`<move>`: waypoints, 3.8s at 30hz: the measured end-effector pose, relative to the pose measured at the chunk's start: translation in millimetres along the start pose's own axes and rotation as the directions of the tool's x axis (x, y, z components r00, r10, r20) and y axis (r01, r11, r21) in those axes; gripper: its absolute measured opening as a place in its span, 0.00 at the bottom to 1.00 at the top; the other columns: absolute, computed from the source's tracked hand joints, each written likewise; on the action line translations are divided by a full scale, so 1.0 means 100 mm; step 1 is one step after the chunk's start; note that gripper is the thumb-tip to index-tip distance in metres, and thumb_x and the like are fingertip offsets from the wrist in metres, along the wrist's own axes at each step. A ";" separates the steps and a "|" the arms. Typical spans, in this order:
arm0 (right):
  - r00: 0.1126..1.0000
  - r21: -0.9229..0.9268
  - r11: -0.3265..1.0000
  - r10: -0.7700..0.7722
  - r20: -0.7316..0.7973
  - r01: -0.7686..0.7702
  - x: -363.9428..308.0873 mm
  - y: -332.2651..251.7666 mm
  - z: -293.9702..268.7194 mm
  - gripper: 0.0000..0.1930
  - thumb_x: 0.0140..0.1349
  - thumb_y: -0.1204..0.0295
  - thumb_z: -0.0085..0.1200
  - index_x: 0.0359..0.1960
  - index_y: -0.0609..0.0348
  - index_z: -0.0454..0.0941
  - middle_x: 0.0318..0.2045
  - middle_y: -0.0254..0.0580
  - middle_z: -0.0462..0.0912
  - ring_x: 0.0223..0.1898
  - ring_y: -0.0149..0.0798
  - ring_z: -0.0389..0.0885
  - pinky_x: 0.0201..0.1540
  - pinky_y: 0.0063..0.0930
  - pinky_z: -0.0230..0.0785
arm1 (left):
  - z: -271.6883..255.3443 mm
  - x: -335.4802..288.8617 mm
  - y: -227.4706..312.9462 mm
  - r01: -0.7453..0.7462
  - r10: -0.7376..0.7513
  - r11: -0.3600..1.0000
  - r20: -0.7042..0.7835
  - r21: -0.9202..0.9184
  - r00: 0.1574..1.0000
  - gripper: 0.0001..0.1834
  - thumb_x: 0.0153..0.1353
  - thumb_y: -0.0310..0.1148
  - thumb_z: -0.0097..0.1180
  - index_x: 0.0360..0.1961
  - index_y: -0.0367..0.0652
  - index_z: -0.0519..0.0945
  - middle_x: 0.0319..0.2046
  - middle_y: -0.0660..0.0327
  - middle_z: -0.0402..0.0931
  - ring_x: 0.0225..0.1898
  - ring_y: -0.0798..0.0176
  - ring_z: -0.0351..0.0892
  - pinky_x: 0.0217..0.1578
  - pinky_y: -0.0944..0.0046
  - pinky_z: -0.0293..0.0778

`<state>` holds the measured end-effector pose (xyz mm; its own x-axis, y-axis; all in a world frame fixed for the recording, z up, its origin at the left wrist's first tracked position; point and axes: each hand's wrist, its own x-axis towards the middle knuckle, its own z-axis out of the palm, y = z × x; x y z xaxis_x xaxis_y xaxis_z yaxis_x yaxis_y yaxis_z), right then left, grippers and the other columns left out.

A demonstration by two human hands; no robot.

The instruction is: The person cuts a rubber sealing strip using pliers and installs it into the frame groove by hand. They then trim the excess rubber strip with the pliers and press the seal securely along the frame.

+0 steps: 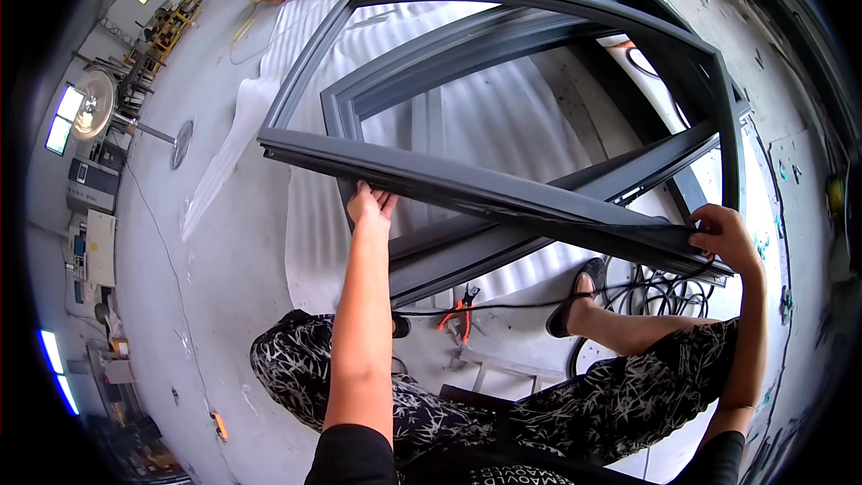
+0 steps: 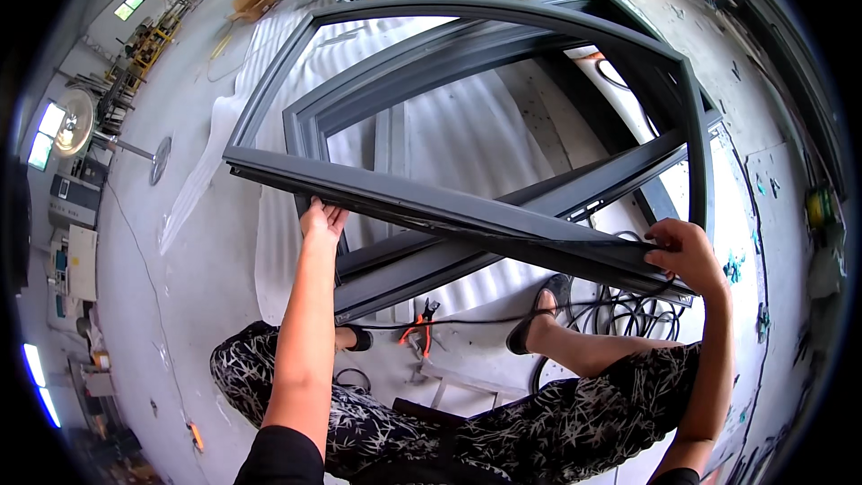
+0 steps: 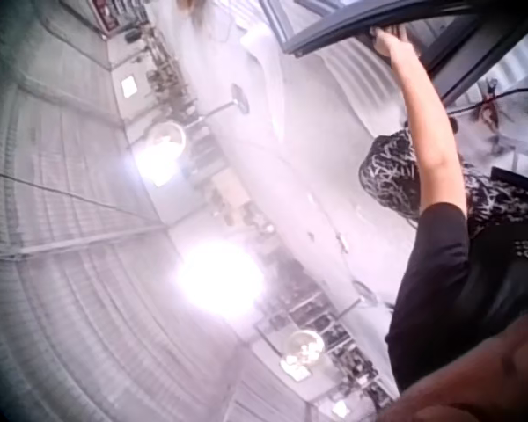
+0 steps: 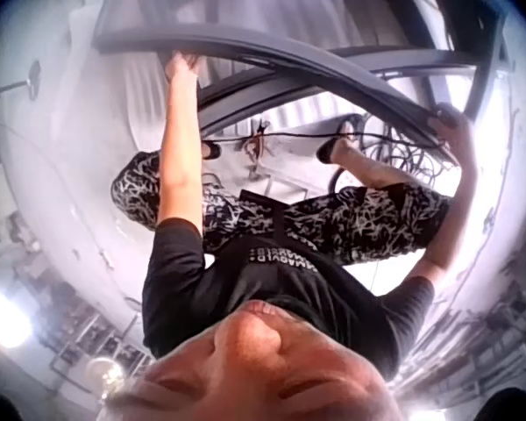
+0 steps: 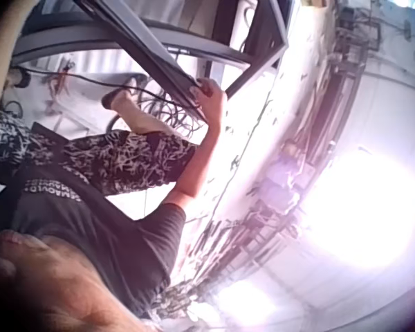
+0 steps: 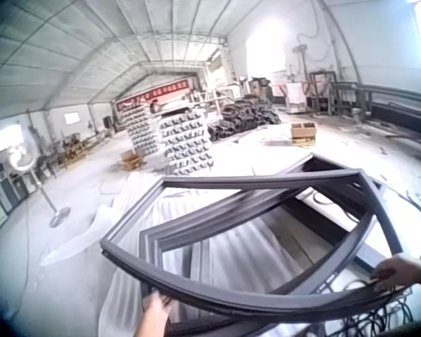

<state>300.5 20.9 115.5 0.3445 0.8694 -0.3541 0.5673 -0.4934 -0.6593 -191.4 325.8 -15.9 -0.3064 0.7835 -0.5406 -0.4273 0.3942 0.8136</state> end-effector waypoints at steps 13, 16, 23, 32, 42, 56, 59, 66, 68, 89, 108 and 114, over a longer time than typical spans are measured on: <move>0.998 0.033 0.999 -0.010 0.057 0.008 -0.03 0.05 0.00 0.08 0.52 0.82 0.63 0.34 0.67 0.81 0.23 0.40 0.80 0.21 0.30 0.79 0.23 0.21 0.73 | -0.13 -0.36 -0.29 0.062 -0.086 0.993 0.253 0.104 0.964 0.12 0.68 0.35 0.53 0.46 0.38 0.74 0.43 0.53 0.79 0.48 0.52 0.79 0.55 0.48 0.76; 0.994 -0.031 0.999 -0.032 0.106 0.036 -0.06 -0.02 0.00 0.08 0.51 0.80 0.64 0.33 0.66 0.82 0.23 0.40 0.81 0.20 0.31 0.79 0.23 0.22 0.73 | -0.13 -0.32 -0.24 -0.061 0.022 0.990 0.285 0.126 0.958 0.14 0.67 0.37 0.55 0.45 0.37 0.70 0.42 0.52 0.79 0.46 0.53 0.81 0.50 0.47 0.79; 0.987 -0.091 0.992 -0.070 0.147 0.084 -0.14 -0.04 0.01 0.07 0.52 0.79 0.65 0.34 0.66 0.83 0.24 0.41 0.83 0.20 0.32 0.81 0.24 0.22 0.75 | -0.14 -0.38 -0.34 -0.025 -0.005 0.994 0.269 0.107 0.963 0.10 0.67 0.33 0.55 0.41 0.38 0.73 0.37 0.55 0.79 0.41 0.57 0.81 0.46 0.54 0.81; 0.993 -0.083 0.996 -0.014 0.114 0.023 -0.15 -0.01 0.02 0.09 0.50 0.77 0.66 0.33 0.65 0.83 0.25 0.41 0.82 0.22 0.32 0.81 0.26 0.24 0.74 | 0.00 -0.57 -0.45 -0.055 -0.005 0.970 0.246 0.237 0.969 0.15 0.65 0.39 0.59 0.44 0.38 0.74 0.36 0.56 0.80 0.36 0.58 0.82 0.39 0.58 0.81; 0.990 -0.035 0.998 -0.047 0.136 0.052 -0.14 0.04 0.01 0.07 0.52 0.79 0.65 0.34 0.66 0.83 0.23 0.41 0.82 0.21 0.31 0.81 0.23 0.22 0.74 | 0.15 -0.63 -0.59 -0.072 0.026 0.968 0.188 0.240 0.982 0.13 0.65 0.33 0.58 0.45 0.36 0.74 0.36 0.58 0.78 0.37 0.58 0.81 0.41 0.54 0.82; 0.972 -0.177 0.968 -0.146 0.183 0.178 -0.20 0.14 0.07 0.09 0.49 0.73 0.68 0.32 0.62 0.85 0.28 0.43 0.83 0.29 0.38 0.82 0.34 0.29 0.75 | 0.24 -0.96 -0.67 -0.029 -0.065 0.892 0.191 0.451 0.979 0.12 0.63 0.36 0.61 0.41 0.40 0.77 0.33 0.62 0.81 0.34 0.64 0.81 0.37 0.63 0.76; 0.974 -0.196 0.968 -0.115 0.197 0.154 -0.23 0.04 0.10 0.09 0.49 0.73 0.68 0.32 0.61 0.85 0.28 0.43 0.84 0.29 0.38 0.82 0.34 0.29 0.75 | 0.19 -0.94 -0.62 -0.098 -0.064 0.855 0.290 0.510 0.955 0.10 0.64 0.36 0.61 0.39 0.41 0.78 0.32 0.62 0.81 0.34 0.65 0.81 0.35 0.66 0.74; 0.946 -0.220 0.926 -0.270 0.180 0.306 -0.22 0.17 0.13 0.09 0.51 0.70 0.66 0.31 0.61 0.85 0.23 0.41 0.83 0.24 0.37 0.81 0.30 0.29 0.72 | 0.28 -1.05 -0.67 -0.151 -0.090 0.780 0.348 0.607 0.933 0.15 0.61 0.40 0.63 0.40 0.40 0.79 0.37 0.59 0.82 0.38 0.63 0.82 0.39 0.64 0.74; 0.950 -0.211 0.935 -0.245 0.193 0.284 -0.24 0.11 0.14 0.09 0.51 0.70 0.66 0.31 0.61 0.84 0.23 0.42 0.83 0.25 0.39 0.81 0.31 0.30 0.72 | 0.25 -0.98 -0.64 -0.106 -0.158 0.749 0.332 0.654 0.930 0.17 0.60 0.41 0.65 0.42 0.41 0.79 0.37 0.58 0.82 0.40 0.60 0.82 0.44 0.62 0.76; 0.969 -0.302 0.922 -0.247 0.017 0.241 -0.33 0.12 0.19 0.08 0.51 0.70 0.65 0.31 0.61 0.84 0.25 0.47 0.82 0.27 0.45 0.80 0.32 0.35 0.72 | 0.45 -1.27 -0.96 -0.400 -0.075 0.571 0.530 0.717 0.845 0.24 0.62 0.38 0.63 0.55 0.35 0.77 0.53 0.58 0.78 0.57 0.65 0.73 0.62 0.68 0.58; 0.880 -0.339 0.903 -0.369 -0.299 0.264 -0.27 0.17 0.33 0.18 0.49 0.73 0.66 0.42 0.59 0.76 0.33 0.47 0.79 0.35 0.51 0.80 0.38 0.39 0.72 | 0.01 -0.69 -0.51 -0.038 -0.093 0.792 0.181 0.609 0.979 0.21 0.57 0.46 0.67 0.41 0.41 0.79 0.35 0.62 0.82 0.38 0.64 0.80 0.44 0.58 0.73; 0.715 -0.555 0.763 -0.586 -0.381 0.331 -0.12 0.16 0.44 0.10 0.54 0.70 0.64 0.35 0.62 0.82 0.35 0.46 0.77 0.40 0.51 0.76 0.45 0.40 0.69 | 0.16 -0.94 -0.86 -0.352 0.084 0.713 0.424 0.606 0.902 0.20 0.56 0.47 0.68 0.34 0.39 0.80 0.29 0.64 0.81 0.33 0.68 0.78 0.38 0.68 0.71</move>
<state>272.7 4.0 79.7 0.1983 0.9009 0.3861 0.9621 -0.1037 -0.2522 -112.5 225.7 -32.2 0.0487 0.9434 -0.3280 0.3185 0.2966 0.9003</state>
